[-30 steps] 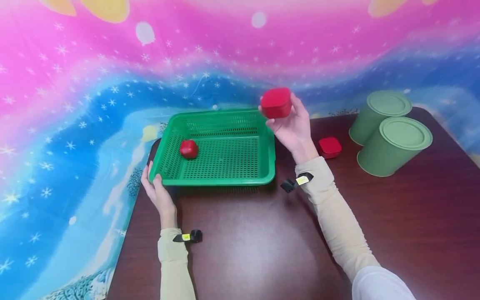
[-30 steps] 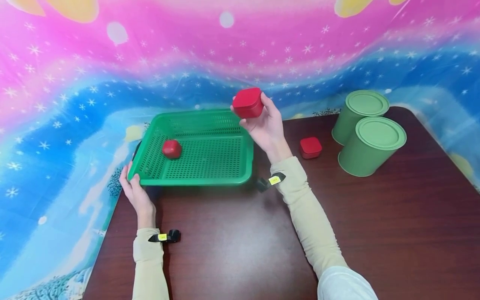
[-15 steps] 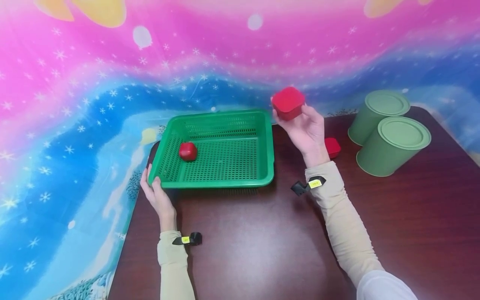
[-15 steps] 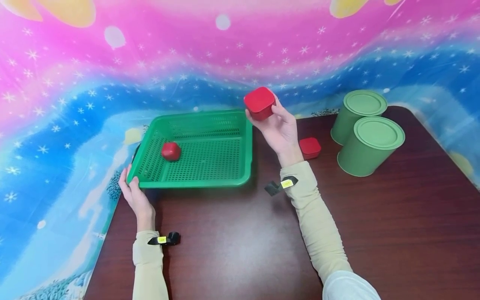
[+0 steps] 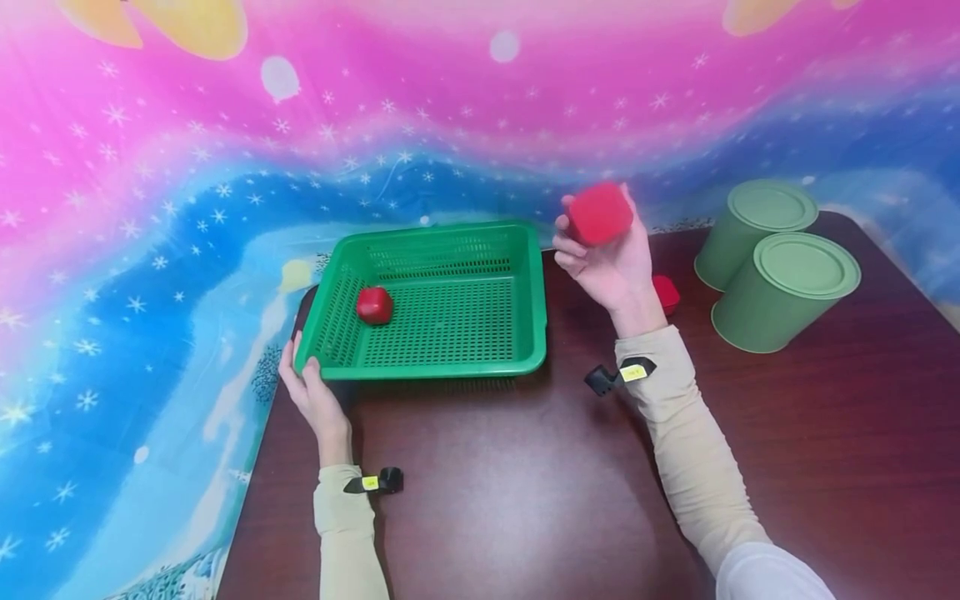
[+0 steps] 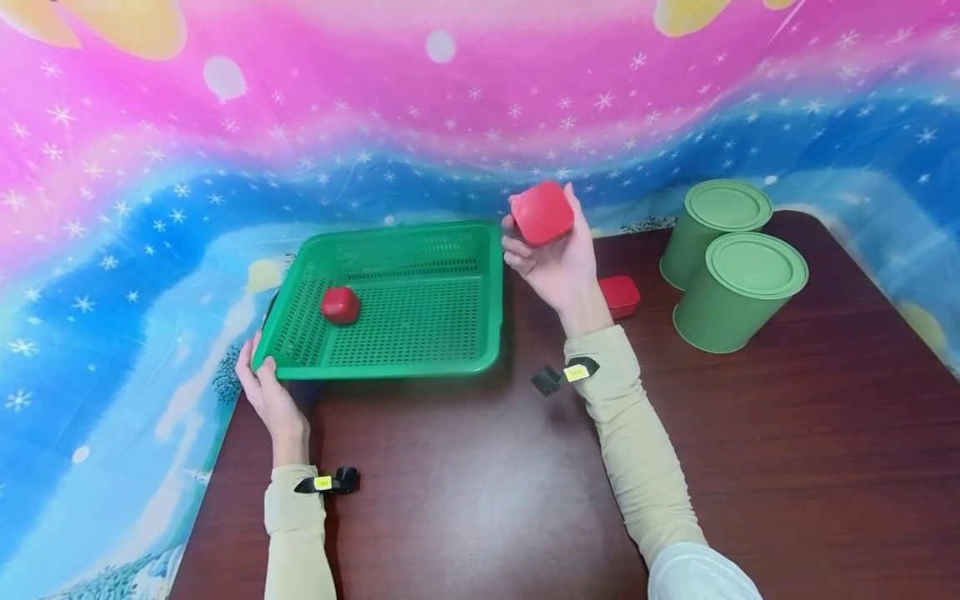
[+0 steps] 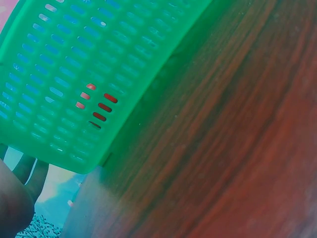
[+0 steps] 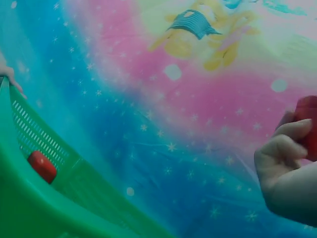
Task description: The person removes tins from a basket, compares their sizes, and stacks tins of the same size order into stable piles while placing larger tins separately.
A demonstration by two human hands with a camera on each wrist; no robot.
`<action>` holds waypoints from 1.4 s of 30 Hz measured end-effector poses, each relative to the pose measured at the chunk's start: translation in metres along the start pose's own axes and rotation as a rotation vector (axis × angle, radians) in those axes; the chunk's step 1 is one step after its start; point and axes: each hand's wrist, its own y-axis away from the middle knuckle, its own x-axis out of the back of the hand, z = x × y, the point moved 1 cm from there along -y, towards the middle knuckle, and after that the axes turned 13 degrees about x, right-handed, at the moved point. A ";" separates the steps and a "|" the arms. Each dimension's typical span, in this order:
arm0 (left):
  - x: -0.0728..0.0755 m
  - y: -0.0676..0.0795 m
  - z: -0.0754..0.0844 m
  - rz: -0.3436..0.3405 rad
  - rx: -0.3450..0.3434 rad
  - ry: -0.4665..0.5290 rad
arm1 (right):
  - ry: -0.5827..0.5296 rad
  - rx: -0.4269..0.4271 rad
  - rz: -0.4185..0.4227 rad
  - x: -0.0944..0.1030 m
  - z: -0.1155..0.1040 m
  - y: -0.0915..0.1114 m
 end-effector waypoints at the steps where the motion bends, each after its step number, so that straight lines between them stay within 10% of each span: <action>1: 0.000 0.000 0.000 0.000 0.001 0.003 | -0.019 0.008 -0.009 0.000 -0.001 0.000; 11: -0.001 0.000 0.001 0.005 0.013 0.021 | -0.245 0.146 -0.147 0.003 -0.004 0.000; 22: -0.001 -0.001 0.003 0.010 0.014 0.033 | -0.046 0.195 -0.273 -0.002 -0.006 0.005; 33: 0.000 0.001 0.003 0.017 0.023 0.008 | 0.994 0.544 -0.255 -0.029 -0.023 0.019; 42: 0.001 0.000 0.002 0.024 0.040 -0.009 | 1.303 0.691 -0.291 -0.046 -0.037 0.027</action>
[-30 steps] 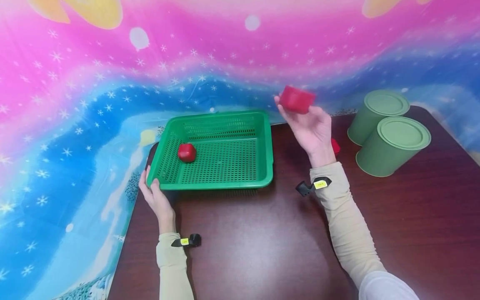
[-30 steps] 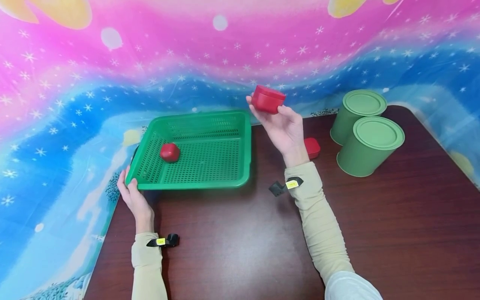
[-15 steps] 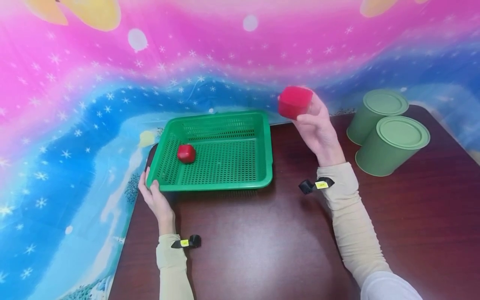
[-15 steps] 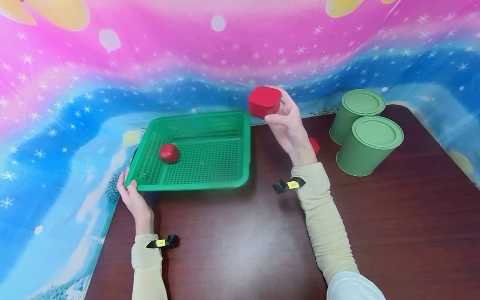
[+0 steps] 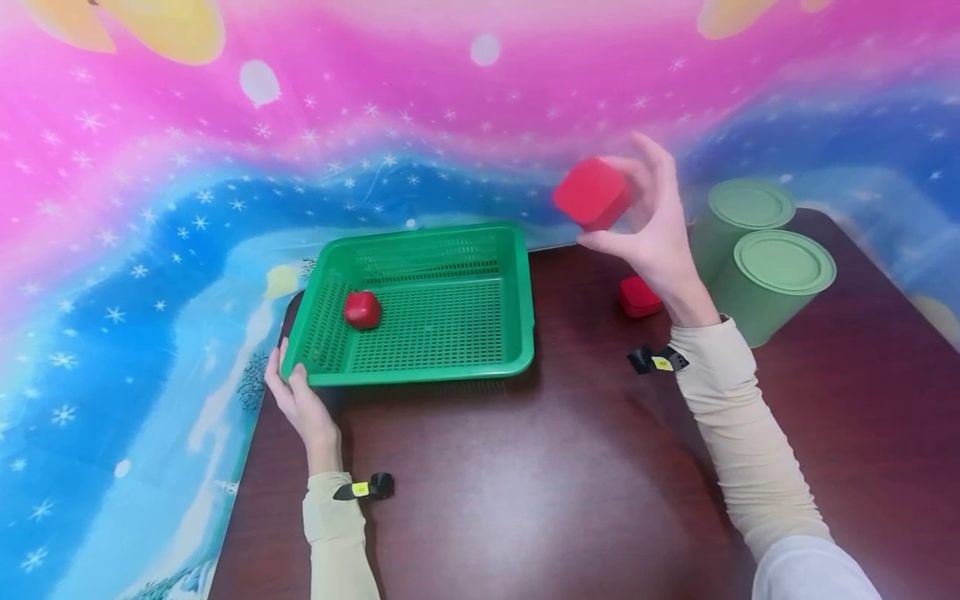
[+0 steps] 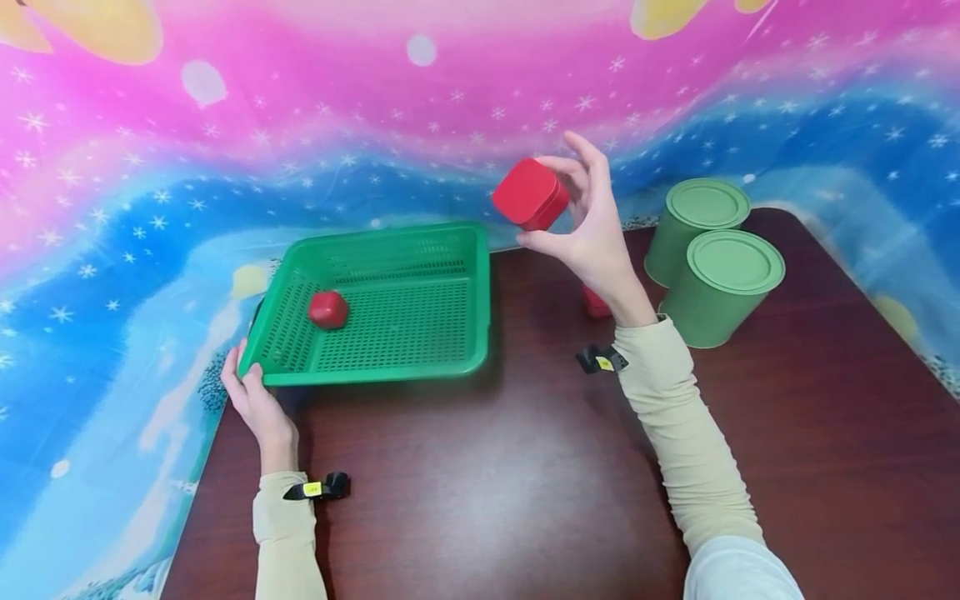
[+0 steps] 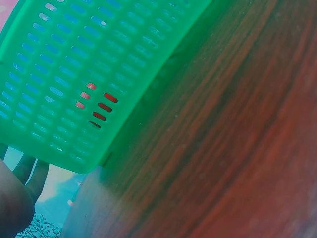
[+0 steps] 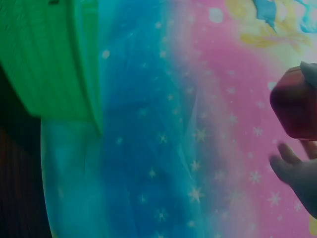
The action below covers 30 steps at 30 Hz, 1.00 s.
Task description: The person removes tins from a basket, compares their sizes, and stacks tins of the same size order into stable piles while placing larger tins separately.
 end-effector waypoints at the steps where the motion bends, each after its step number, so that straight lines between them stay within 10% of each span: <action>1: 0.000 0.000 0.000 -0.001 0.001 -0.003 | 0.040 0.022 0.008 0.001 0.000 -0.001; 17: -0.008 0.021 0.025 -0.022 0.017 0.003 | -0.013 0.006 0.097 0.022 0.003 -0.014; 30: -0.002 0.007 0.010 -0.015 0.007 -0.010 | 0.056 0.004 0.117 0.024 -0.006 -0.014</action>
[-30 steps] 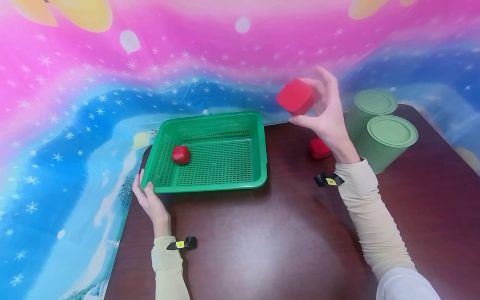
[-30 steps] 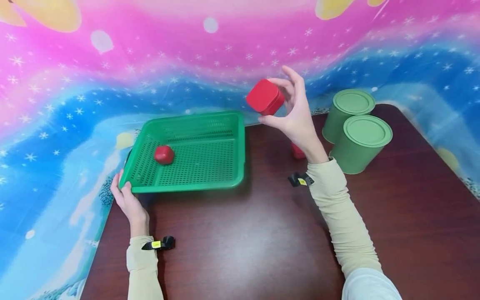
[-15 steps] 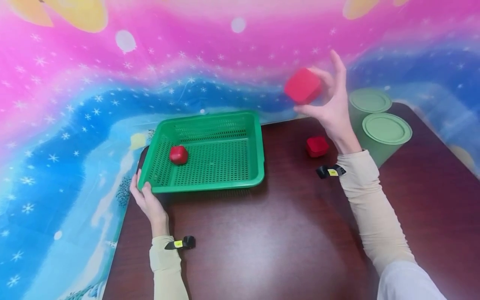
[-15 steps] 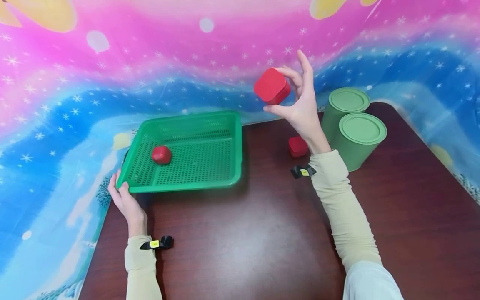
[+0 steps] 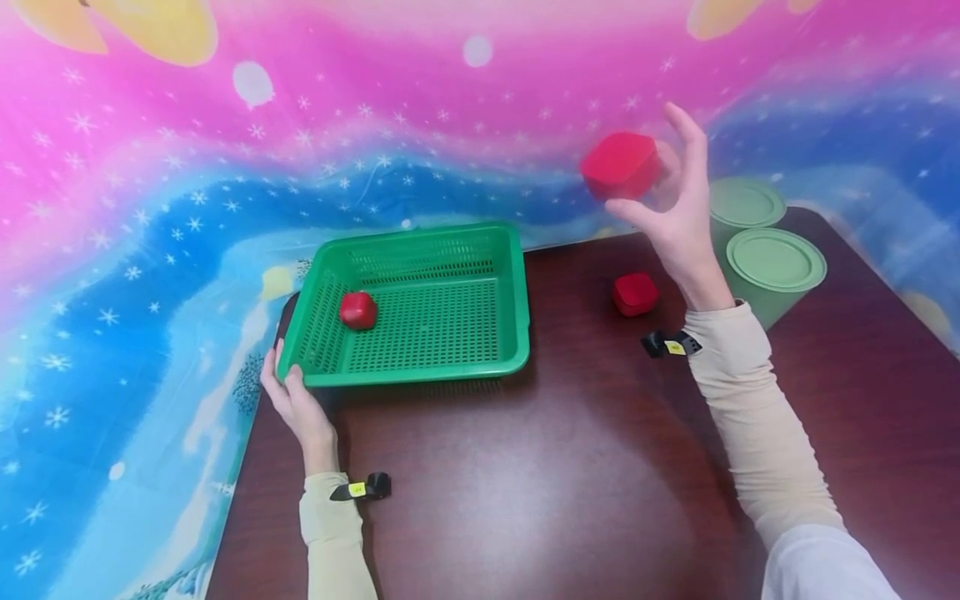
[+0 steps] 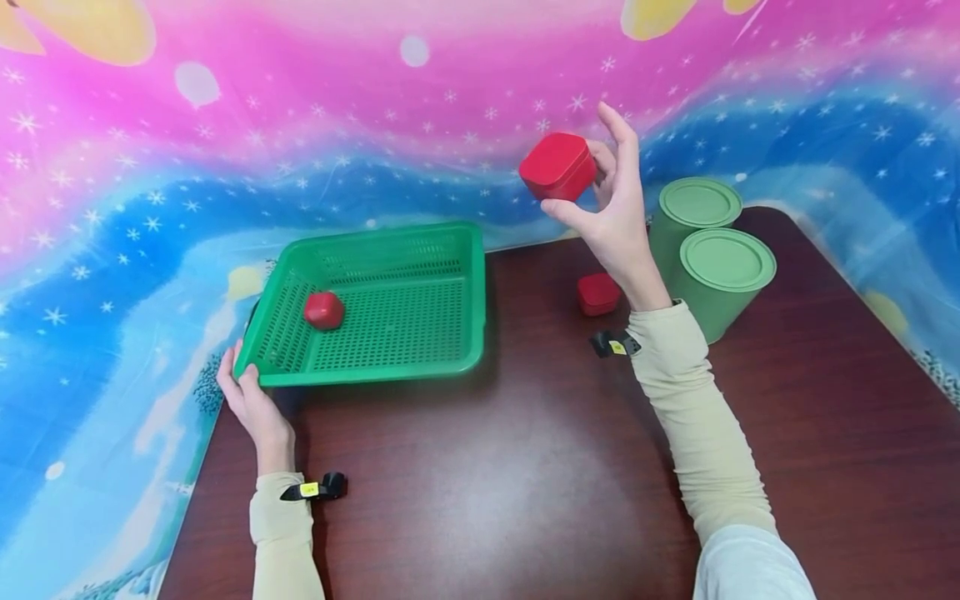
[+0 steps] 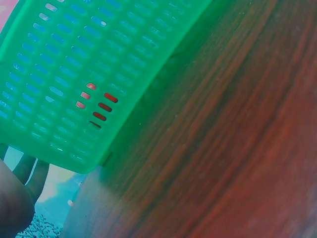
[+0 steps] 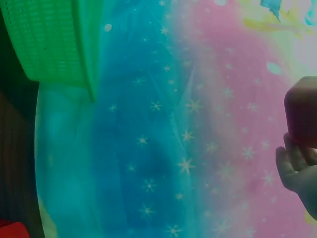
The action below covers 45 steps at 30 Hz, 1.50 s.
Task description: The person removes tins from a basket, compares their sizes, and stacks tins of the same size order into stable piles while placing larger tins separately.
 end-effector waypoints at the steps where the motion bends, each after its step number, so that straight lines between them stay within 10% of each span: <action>1: 0.001 -0.003 -0.003 0.002 -0.003 0.004 | -0.003 0.000 -0.003 0.000 0.000 0.001; 13: 0.004 -0.007 -0.012 0.001 -0.003 0.007 | 0.004 0.142 0.059 0.004 0.006 0.009; 24: 0.005 -0.011 -0.014 -0.001 -0.008 0.013 | -0.027 0.057 0.128 0.012 0.011 0.019; 31: 0.005 -0.011 -0.014 0.004 0.000 0.007 | -0.123 0.007 0.060 0.011 0.010 0.018; 45: 0.002 -0.006 -0.011 -0.008 -0.007 0.032 | 0.060 -0.029 -0.055 0.010 0.003 0.016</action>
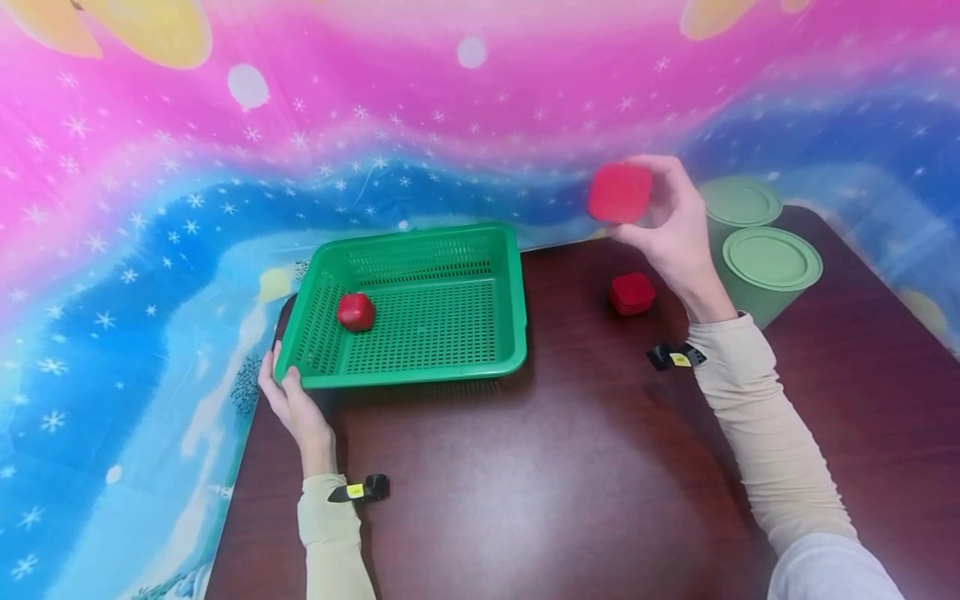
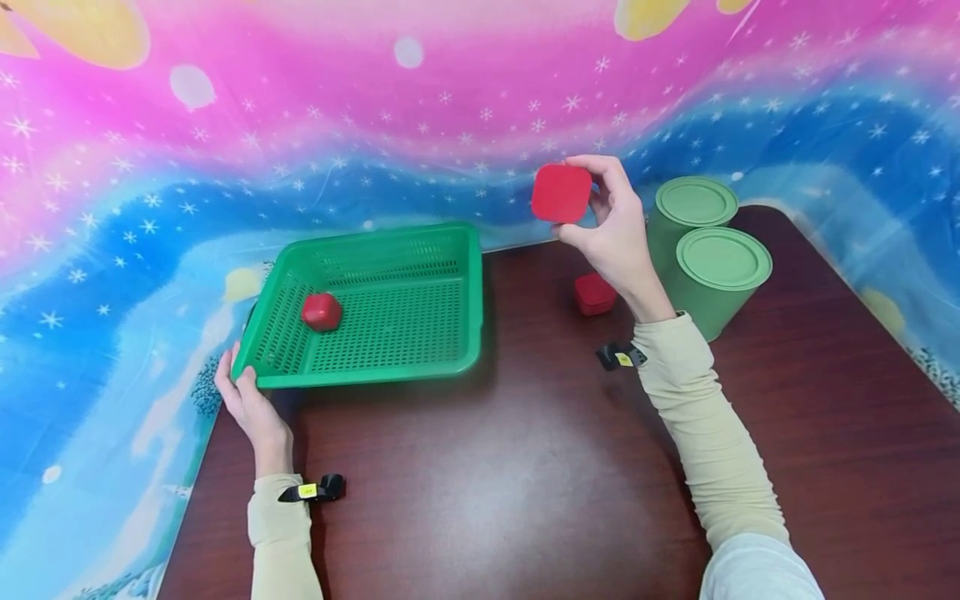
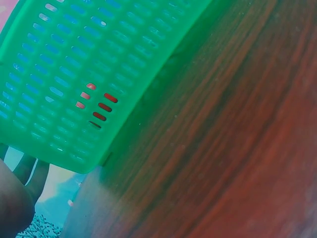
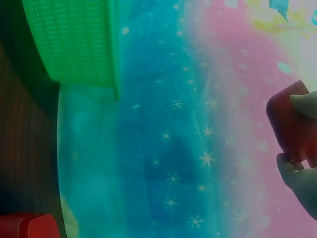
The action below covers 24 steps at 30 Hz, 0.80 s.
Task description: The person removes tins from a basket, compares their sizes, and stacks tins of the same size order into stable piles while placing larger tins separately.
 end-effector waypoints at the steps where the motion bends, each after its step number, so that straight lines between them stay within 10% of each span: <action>1: 0.000 0.000 0.000 -0.001 -0.002 0.000 | 0.007 -0.013 0.005 0.001 0.000 0.000; 24: 0.000 0.001 0.001 0.004 0.004 -0.010 | -0.031 -0.088 0.006 0.001 0.000 -0.001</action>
